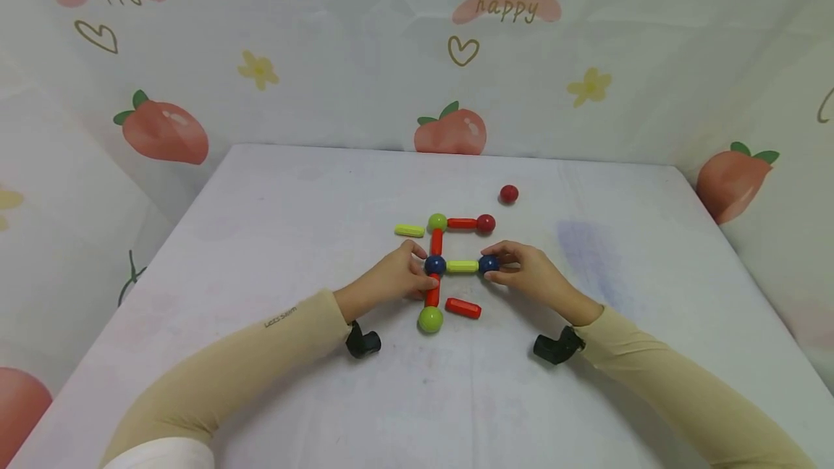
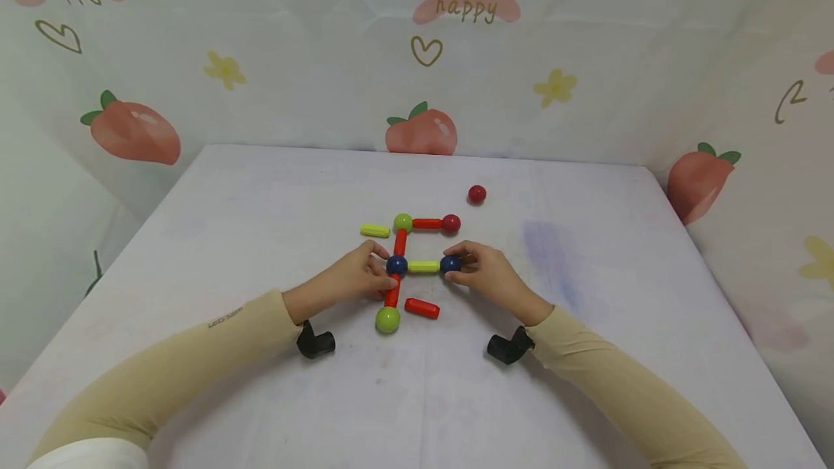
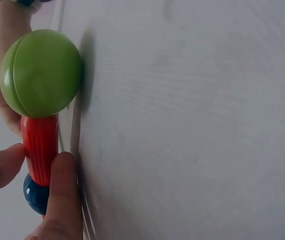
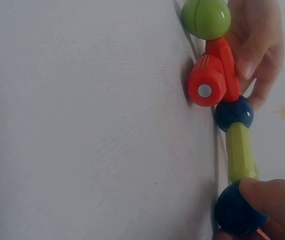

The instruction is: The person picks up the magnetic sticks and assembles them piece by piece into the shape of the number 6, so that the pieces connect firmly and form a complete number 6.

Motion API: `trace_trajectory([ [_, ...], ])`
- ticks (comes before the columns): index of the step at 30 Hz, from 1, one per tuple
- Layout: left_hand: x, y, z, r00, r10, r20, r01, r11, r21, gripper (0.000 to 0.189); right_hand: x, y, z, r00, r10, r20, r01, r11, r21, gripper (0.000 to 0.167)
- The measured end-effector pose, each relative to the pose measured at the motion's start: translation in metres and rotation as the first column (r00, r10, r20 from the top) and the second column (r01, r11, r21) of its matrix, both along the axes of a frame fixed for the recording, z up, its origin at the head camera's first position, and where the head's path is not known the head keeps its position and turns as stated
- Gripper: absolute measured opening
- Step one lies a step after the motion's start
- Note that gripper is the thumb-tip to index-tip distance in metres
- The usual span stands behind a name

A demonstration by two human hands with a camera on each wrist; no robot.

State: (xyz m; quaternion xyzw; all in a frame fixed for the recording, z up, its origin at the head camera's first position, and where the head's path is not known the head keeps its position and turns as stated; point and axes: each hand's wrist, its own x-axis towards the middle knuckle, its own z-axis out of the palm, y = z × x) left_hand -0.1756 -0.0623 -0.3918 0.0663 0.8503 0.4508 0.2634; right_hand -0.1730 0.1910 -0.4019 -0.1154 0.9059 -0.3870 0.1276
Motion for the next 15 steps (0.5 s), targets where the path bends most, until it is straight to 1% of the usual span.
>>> trace_trajectory([
  [4,-0.0004,0.0010,-0.0003,1.000,-0.004,0.000,0.004,1.000,0.019,0.049,0.0004,-0.0005,0.0010,1.000,0.001,0.007,0.000,1.000,-0.002,0.040],
  [10,0.0010,0.0017,0.0028,1.000,0.013,0.012,-0.014,0.999,0.030,0.049,0.0012,0.0003,0.0035,0.999,0.001,0.047,-0.001,1.000,-0.016,0.043],
  [15,0.0027,0.0011,0.0053,1.000,0.022,0.010,-0.022,0.999,0.022,0.049,0.0023,0.0028,0.0090,0.998,0.039,0.056,-0.036,0.998,-0.050,0.048],
])
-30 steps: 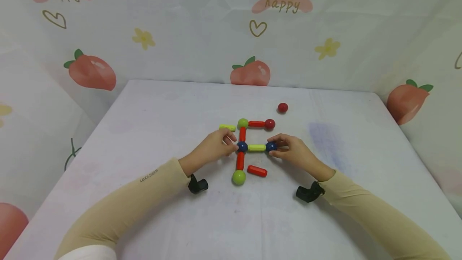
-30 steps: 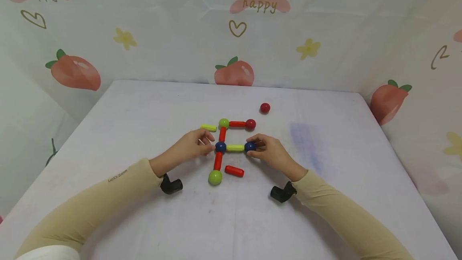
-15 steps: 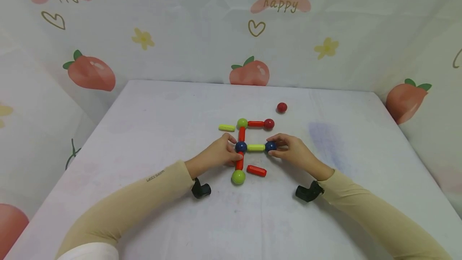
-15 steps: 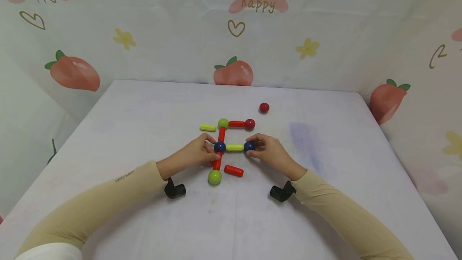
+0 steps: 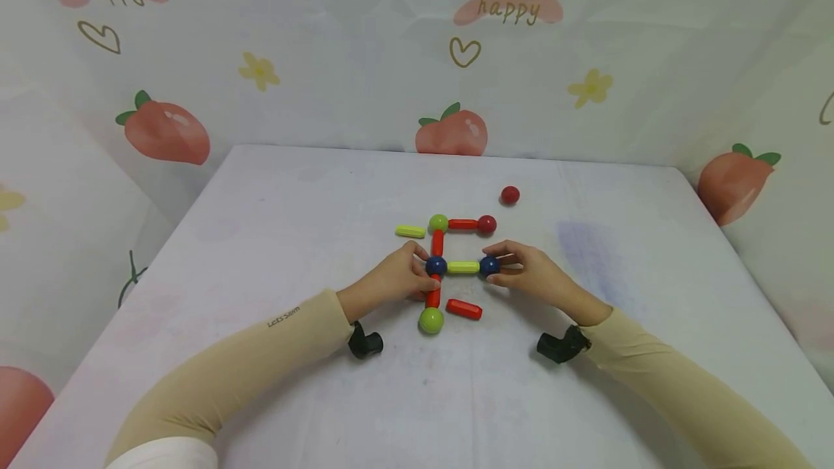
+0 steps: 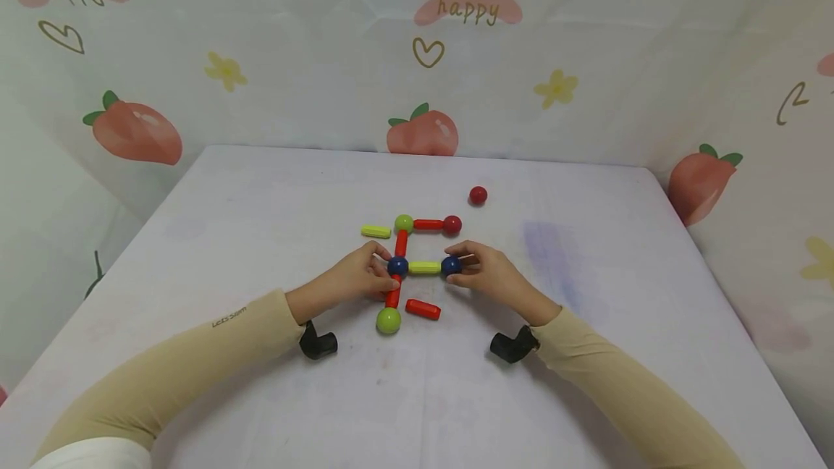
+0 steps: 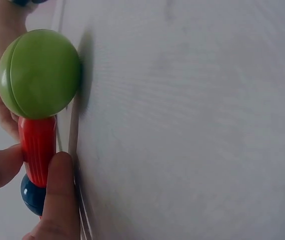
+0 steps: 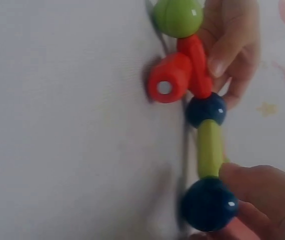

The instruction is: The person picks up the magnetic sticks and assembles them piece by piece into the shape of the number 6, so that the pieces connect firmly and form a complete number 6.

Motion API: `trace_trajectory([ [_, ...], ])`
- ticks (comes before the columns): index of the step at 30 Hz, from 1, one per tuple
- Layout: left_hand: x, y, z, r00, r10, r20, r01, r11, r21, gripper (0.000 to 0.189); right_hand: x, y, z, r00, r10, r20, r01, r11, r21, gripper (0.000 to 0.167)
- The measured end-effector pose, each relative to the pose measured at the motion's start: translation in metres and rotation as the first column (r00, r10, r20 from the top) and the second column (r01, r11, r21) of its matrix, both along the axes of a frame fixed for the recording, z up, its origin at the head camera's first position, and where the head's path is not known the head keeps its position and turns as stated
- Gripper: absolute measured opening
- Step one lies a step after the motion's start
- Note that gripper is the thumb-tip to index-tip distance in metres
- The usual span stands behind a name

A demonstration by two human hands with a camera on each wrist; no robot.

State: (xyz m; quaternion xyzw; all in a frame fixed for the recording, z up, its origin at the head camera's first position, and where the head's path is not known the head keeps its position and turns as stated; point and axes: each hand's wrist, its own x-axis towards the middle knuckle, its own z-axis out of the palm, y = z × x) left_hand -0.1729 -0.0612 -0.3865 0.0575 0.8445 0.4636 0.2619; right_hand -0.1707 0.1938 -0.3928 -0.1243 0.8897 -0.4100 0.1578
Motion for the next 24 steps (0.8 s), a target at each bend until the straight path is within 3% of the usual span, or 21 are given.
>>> trace_trajectory([
  [10,0.000,0.000,0.001,1.000,-0.002,0.001,0.002,1.000,-0.004,0.050,0.011,-0.002,0.020,0.991,0.031,-0.131,-0.037,0.999,-0.038,0.055],
  [14,0.000,0.000,0.002,1.000,-0.001,0.002,0.001,1.000,-0.008,0.050,0.021,-0.009,0.021,0.983,0.069,-0.168,-0.082,0.994,-0.070,0.052],
  [24,0.000,0.001,0.001,1.000,0.007,0.015,-0.007,1.000,-0.001,0.049,0.039,-0.024,0.007,0.975,0.186,-0.119,-0.193,0.980,-0.053,0.046],
])
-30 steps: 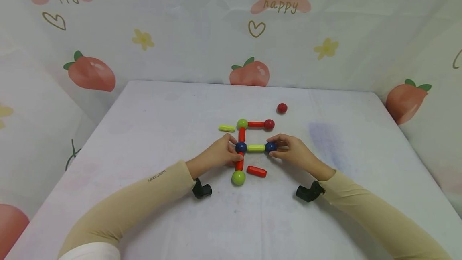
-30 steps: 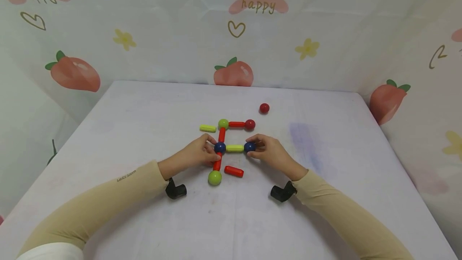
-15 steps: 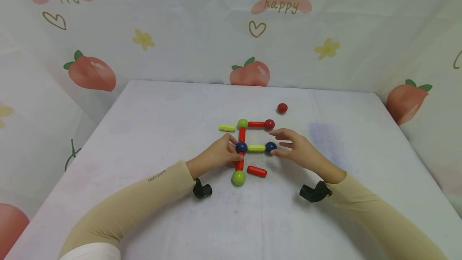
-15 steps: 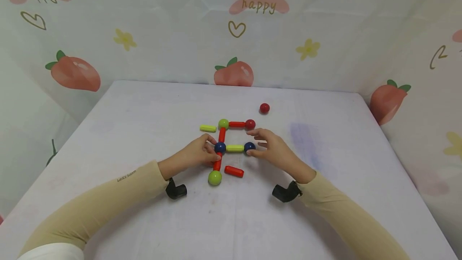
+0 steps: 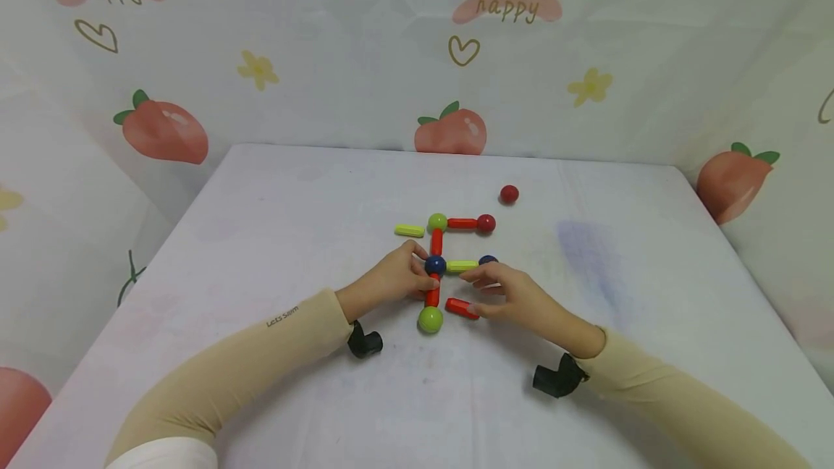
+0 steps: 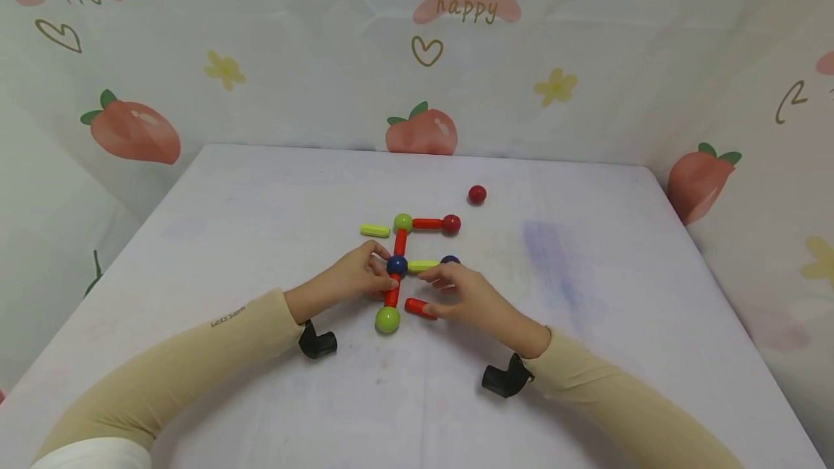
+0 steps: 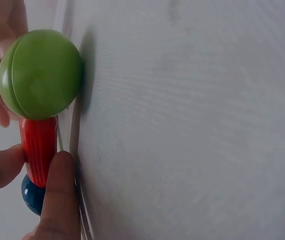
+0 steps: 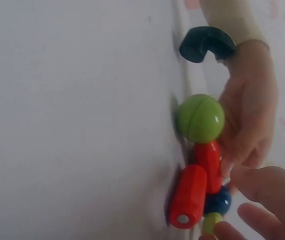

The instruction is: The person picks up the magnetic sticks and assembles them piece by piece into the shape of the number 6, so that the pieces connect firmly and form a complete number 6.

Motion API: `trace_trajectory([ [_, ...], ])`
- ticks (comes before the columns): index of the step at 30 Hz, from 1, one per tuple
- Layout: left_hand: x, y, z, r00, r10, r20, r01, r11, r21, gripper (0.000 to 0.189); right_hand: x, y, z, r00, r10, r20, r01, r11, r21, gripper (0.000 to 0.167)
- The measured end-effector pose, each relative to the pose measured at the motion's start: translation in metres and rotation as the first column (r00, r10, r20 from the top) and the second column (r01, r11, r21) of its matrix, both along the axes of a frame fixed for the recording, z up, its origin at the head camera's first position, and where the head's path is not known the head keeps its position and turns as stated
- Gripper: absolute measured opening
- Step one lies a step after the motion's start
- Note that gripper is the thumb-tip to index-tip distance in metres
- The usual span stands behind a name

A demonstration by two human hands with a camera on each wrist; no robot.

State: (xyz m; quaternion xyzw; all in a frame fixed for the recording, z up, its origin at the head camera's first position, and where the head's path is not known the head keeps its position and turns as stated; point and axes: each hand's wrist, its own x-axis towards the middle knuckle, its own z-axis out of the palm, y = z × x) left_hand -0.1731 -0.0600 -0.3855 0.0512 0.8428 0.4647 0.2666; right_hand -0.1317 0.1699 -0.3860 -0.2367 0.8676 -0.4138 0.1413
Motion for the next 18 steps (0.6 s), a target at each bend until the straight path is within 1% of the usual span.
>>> trace_trajectory([
  [8,0.0011,-0.0005,0.0027,1.000,0.000,-0.006,0.000,1.000,-0.005,0.048,0.0009,-0.0055,-0.0045,0.999,0.040,0.008,-0.041,0.998,0.042,0.042],
  [14,0.0009,-0.0002,0.0024,1.000,-0.005,-0.011,0.005,1.000,-0.018,0.048,-0.0023,-0.0080,-0.0070,0.999,0.023,0.050,-0.027,0.996,0.088,0.038],
  [18,0.0005,0.0003,0.0007,1.000,0.001,-0.005,-0.001,1.000,0.010,0.047,-0.0048,-0.0099,-0.0077,0.999,0.026,0.045,-0.032,0.991,0.131,0.035],
])
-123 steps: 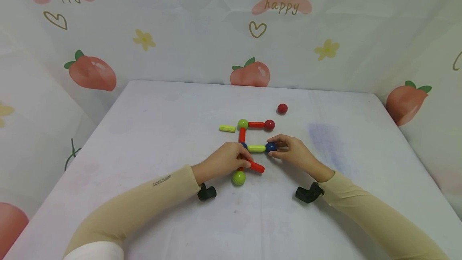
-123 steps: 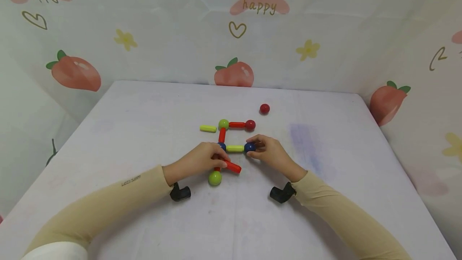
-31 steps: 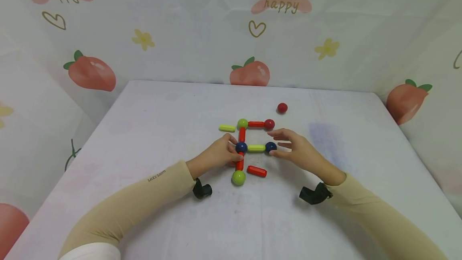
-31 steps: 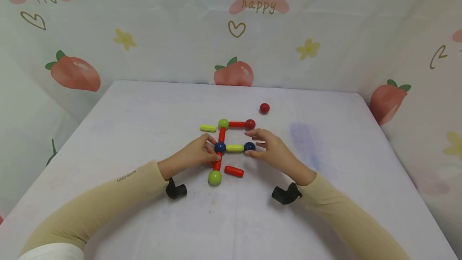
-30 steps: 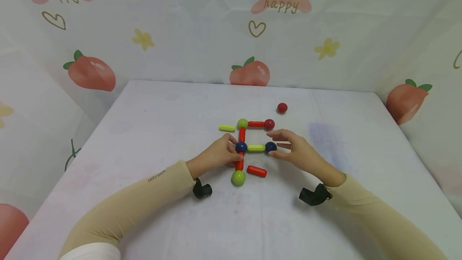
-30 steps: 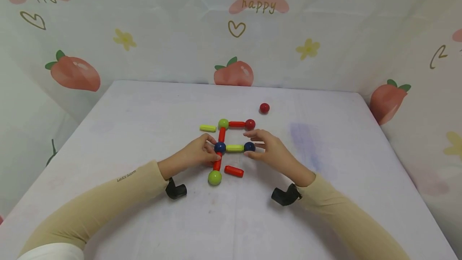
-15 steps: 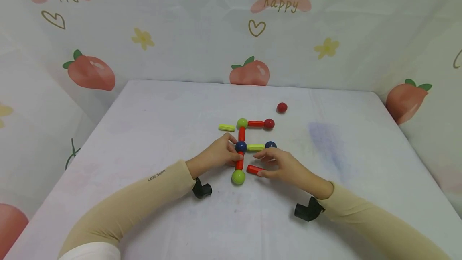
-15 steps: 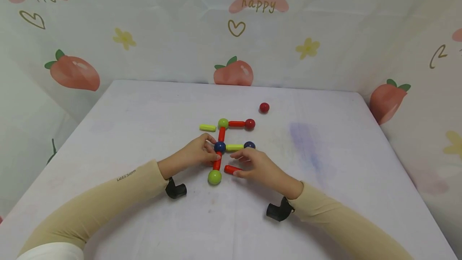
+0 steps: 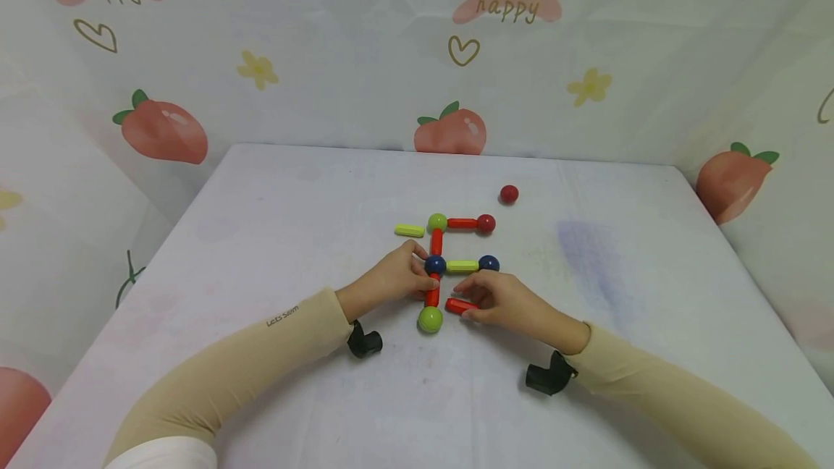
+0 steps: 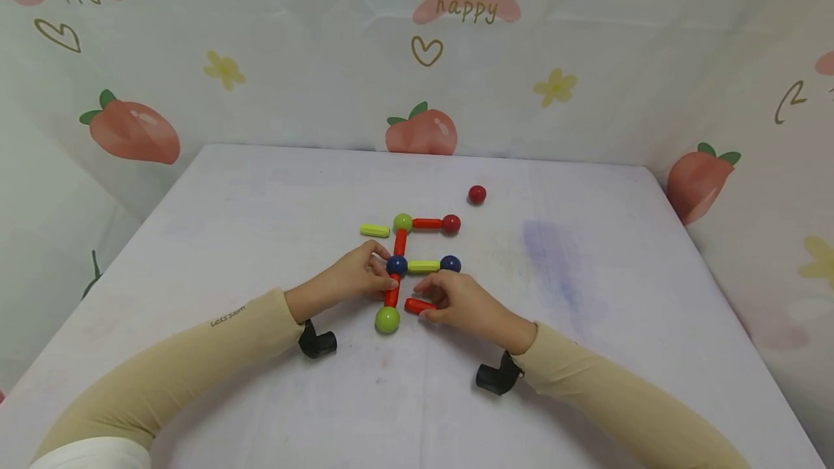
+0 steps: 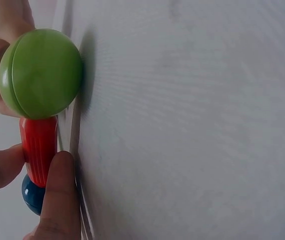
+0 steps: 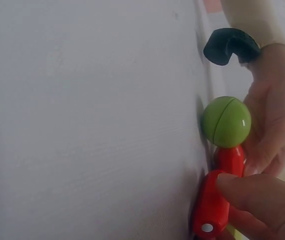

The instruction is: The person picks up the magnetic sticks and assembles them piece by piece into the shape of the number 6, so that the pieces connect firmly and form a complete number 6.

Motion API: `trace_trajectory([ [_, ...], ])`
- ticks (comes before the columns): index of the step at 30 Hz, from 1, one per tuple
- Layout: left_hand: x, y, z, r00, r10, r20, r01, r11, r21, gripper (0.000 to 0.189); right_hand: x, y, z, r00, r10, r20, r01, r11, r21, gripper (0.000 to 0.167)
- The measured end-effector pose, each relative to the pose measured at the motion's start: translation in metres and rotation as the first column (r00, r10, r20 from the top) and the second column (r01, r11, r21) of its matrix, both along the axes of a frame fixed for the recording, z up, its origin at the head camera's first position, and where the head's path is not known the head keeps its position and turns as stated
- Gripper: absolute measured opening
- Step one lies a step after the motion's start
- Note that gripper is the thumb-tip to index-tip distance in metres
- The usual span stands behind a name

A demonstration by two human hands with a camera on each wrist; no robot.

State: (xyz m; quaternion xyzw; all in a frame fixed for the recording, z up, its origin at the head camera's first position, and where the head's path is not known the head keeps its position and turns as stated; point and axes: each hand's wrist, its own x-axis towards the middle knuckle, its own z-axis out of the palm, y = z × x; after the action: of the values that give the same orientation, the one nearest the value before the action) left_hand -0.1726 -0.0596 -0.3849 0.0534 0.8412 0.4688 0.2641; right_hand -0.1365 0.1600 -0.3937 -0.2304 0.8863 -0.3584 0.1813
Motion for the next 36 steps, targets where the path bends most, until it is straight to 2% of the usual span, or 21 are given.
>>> trace_trajectory([
  [10,-0.0004,0.0004,-0.0004,1.000,0.007,0.006,-0.007,1.000,0.024,0.046,-0.0025,-0.0038,-0.0001,1.000,0.026,-0.014,-0.025,0.999,0.035,0.028],
  [28,0.0002,0.0012,0.0016,1.000,0.004,0.008,-0.004,1.000,0.000,0.046,-0.0028,-0.0041,-0.0021,0.999,0.043,-0.017,-0.043,0.998,0.034,0.027],
  [36,0.0004,0.0008,0.0022,1.000,0.008,0.015,-0.008,1.000,-0.001,0.047,0.0003,-0.0032,0.0027,0.999,0.046,-0.020,-0.045,0.998,0.046,0.028],
])
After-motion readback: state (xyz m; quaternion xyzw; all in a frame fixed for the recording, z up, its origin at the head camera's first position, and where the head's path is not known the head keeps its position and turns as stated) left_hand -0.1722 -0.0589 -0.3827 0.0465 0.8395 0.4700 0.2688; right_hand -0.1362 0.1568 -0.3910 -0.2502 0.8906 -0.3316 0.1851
